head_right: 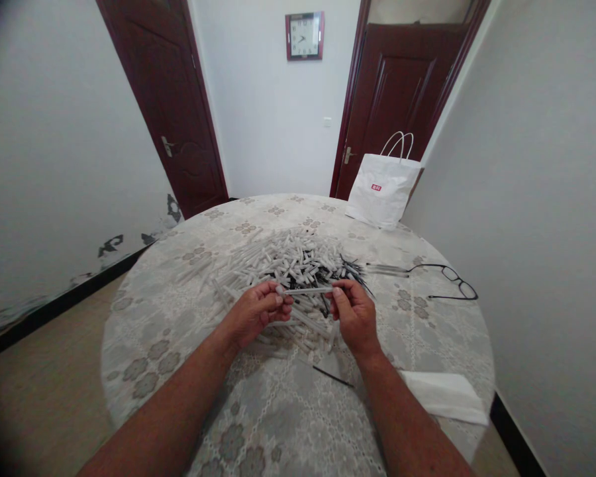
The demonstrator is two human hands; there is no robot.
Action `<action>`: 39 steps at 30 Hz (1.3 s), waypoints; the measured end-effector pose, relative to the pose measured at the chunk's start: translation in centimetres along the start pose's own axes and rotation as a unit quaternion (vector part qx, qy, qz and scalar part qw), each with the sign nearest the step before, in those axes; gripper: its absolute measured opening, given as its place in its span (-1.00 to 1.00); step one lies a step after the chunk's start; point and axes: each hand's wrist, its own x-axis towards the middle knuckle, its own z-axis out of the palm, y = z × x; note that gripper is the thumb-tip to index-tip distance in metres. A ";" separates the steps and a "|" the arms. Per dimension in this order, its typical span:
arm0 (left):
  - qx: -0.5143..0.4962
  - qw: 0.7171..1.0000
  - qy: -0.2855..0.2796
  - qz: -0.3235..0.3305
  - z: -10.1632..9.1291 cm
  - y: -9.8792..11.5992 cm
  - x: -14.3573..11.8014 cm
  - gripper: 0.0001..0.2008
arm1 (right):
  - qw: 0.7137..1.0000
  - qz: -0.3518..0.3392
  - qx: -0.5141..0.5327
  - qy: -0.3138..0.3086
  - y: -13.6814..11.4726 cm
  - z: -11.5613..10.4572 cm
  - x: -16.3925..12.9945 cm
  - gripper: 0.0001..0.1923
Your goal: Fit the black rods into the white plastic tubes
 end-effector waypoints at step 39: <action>0.041 0.989 0.123 0.068 -0.8 -0.8 1.2 -0.71 | 0.992 0.075 -0.039 -0.091 0.0 0.1 -0.2 -0.67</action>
